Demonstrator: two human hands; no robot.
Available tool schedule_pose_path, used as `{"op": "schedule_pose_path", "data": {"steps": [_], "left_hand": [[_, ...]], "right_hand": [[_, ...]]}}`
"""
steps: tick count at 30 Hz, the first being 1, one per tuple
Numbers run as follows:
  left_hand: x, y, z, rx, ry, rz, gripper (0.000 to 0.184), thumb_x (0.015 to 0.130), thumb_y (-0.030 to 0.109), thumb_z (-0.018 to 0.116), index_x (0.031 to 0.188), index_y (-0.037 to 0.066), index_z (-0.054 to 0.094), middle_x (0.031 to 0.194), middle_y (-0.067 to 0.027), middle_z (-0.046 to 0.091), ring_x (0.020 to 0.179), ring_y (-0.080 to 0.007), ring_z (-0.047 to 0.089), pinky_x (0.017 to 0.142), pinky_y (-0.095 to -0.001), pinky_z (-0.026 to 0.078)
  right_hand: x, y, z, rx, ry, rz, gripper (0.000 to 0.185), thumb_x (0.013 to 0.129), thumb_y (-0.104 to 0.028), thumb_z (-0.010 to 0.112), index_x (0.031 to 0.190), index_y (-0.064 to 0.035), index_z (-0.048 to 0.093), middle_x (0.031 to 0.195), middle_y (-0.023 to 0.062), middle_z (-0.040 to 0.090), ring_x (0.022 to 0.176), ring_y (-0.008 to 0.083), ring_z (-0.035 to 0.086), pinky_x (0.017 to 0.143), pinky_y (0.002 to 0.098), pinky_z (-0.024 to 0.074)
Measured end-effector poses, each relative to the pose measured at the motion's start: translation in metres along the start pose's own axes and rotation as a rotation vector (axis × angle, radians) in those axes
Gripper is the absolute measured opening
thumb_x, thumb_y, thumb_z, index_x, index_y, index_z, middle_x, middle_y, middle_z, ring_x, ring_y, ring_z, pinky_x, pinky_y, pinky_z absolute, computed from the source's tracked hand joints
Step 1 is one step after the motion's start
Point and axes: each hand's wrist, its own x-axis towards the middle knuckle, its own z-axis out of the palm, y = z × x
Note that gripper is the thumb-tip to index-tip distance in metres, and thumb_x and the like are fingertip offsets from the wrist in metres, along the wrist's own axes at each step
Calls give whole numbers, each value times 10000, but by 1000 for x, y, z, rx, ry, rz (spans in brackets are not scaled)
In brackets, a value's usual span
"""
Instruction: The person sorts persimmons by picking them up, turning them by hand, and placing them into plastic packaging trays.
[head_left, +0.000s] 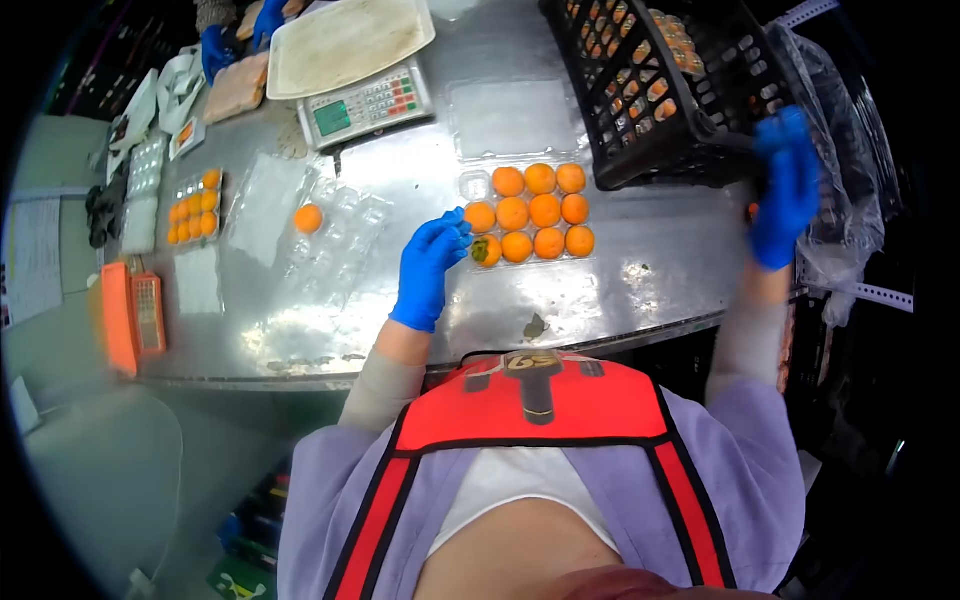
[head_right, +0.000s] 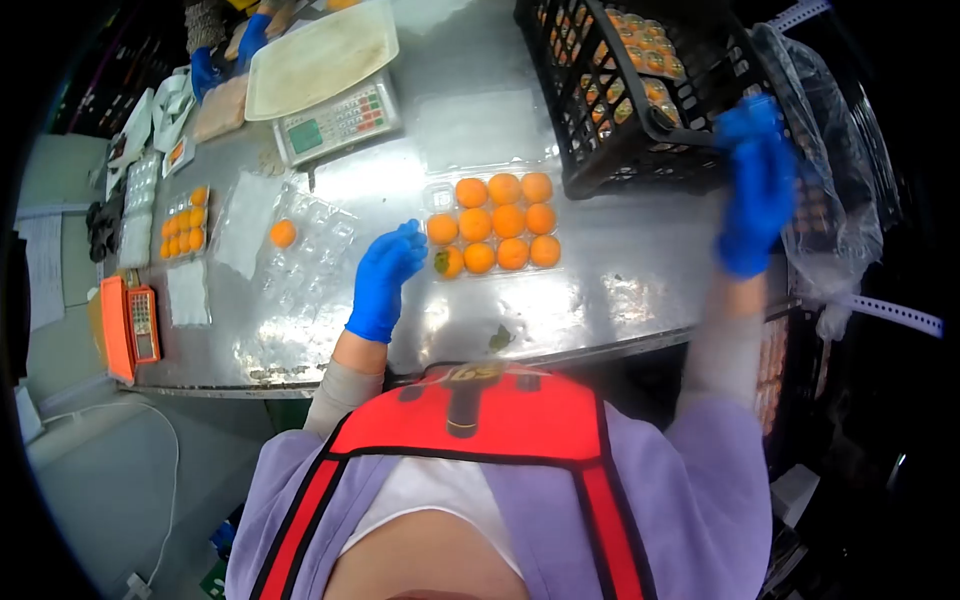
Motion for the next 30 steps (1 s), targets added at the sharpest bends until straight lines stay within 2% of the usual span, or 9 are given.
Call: {"op": "schedule_pose_path", "data": {"steps": [2, 4, 9, 12, 13, 17, 23, 26, 30], "left_hand": [[1, -4, -4, 68, 10, 20, 269, 883, 175, 572, 1122, 50, 570, 1127, -77, 605, 904, -136, 599, 774, -259, 462], [2, -5, -6, 122, 17, -5, 294, 885, 197, 562, 1136, 45, 569, 1165, -79, 587, 948, -152, 586, 820, -278, 460], [8, -11, -10, 112, -10, -18, 282, 887, 192, 562, 1128, 45, 573, 1163, -75, 586, 937, -151, 588, 818, -274, 452], [9, -11, -6, 120, -40, -9, 280, 887, 184, 564, 1125, 37, 574, 1122, -70, 602, 922, -140, 590, 799, -263, 456], [10, -15, -8, 120, -35, -11, 280, 887, 184, 564, 1125, 37, 574, 1122, -70, 602, 922, -140, 590, 799, -263, 456], [10, -21, -9, 130, -75, 16, 296, 881, 178, 578, 1137, 29, 572, 1002, -50, 629, 891, -109, 582, 767, -242, 454], [6, -20, -13, 103, -51, -7, 299, 874, 153, 596, 1144, 26, 574, 1036, -50, 619, 911, -112, 573, 788, -250, 460], [8, -20, -16, 91, -47, -23, 324, 869, 142, 600, 1170, 30, 557, 1056, -52, 613, 924, -113, 570, 803, -252, 458], [0, -3, -12, 28, -62, 43, 439, 859, 117, 594, 1274, 43, 470, 1138, -59, 574, 971, -118, 551, 833, -263, 443]], "right_hand": [[-64, 3, 44, 142, -376, -53, 357, 861, -205, 597, 1123, 38, 577, 1083, 131, 616, 993, 233, 587, 864, 337, 450], [-104, 9, 79, -234, -716, -166, 387, 785, -167, 673, 1145, -49, 594, 1024, 109, 636, 883, 237, 632, 770, 334, 490], [-147, 58, 143, -204, -636, 200, 450, 772, -164, 673, 1208, -139, 563, 932, 87, 616, 803, 240, 609, 734, 320, 488], [-138, 73, 172, -301, -619, -39, 476, 766, -160, 666, 1227, -141, 547, 968, 96, 608, 892, 242, 591, 776, 335, 478], [-135, 68, 178, -252, -727, 101, 475, 763, -167, 661, 1223, -130, 548, 1026, 115, 604, 980, 266, 565, 826, 359, 466], [-131, 80, 202, -481, -965, 96, 554, 745, -243, 684, 1262, -136, 516, 1042, 143, 606, 942, 310, 576, 836, 387, 461], [-127, 83, 210, -546, -999, 24, 558, 722, -235, 673, 1253, -165, 516, 993, 132, 620, 929, 305, 582, 833, 409, 459], [-127, 80, 206, -489, -928, 86, 578, 720, -213, 684, 1269, -164, 507, 991, 117, 619, 903, 283, 584, 818, 380, 466], [-117, 29, 201, 172, -749, 435, 601, 771, -127, 662, 1325, -85, 435, 1112, 88, 571, 1011, 201, 546, 899, 317, 429]]}}
